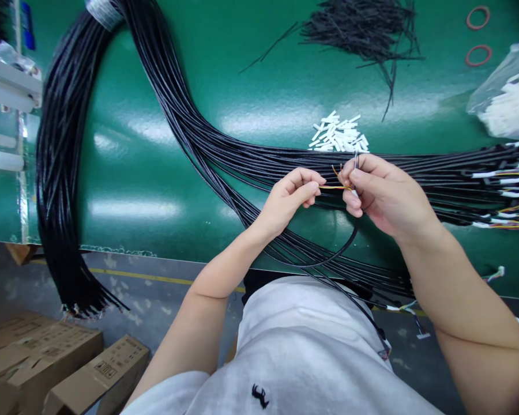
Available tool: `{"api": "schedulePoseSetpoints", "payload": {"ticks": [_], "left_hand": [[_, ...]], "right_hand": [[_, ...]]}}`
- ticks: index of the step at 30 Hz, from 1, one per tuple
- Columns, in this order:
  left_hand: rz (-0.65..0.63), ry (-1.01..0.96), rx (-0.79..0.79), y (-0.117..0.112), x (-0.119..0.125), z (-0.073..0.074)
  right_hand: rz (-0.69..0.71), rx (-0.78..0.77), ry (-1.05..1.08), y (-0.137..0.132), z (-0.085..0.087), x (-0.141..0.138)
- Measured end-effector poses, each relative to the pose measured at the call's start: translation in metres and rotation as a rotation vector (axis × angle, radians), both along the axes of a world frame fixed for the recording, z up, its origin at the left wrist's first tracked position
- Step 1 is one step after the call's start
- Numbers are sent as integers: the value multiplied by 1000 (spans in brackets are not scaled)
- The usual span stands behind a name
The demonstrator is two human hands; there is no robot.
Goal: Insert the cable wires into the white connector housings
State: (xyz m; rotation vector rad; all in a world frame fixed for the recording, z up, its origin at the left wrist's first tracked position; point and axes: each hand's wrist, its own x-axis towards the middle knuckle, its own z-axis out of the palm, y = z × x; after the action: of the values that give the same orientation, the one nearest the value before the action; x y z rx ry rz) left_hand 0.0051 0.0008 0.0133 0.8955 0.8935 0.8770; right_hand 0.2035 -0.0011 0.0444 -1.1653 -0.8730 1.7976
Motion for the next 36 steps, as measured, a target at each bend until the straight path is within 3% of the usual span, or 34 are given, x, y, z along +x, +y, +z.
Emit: {"api": "schedulePoseSetpoints", "payload": {"ticks": [8, 19, 36], "left_hand": [[20, -25, 8, 1, 0, 0], [38, 4, -17, 2, 0, 3], [52, -38, -10, 1, -1, 1]], "right_hand": [[-67, 4, -19, 1, -4, 1], [-105, -2, -25, -1, 3, 0], [-71, 21, -12, 1, -3, 0]]}}
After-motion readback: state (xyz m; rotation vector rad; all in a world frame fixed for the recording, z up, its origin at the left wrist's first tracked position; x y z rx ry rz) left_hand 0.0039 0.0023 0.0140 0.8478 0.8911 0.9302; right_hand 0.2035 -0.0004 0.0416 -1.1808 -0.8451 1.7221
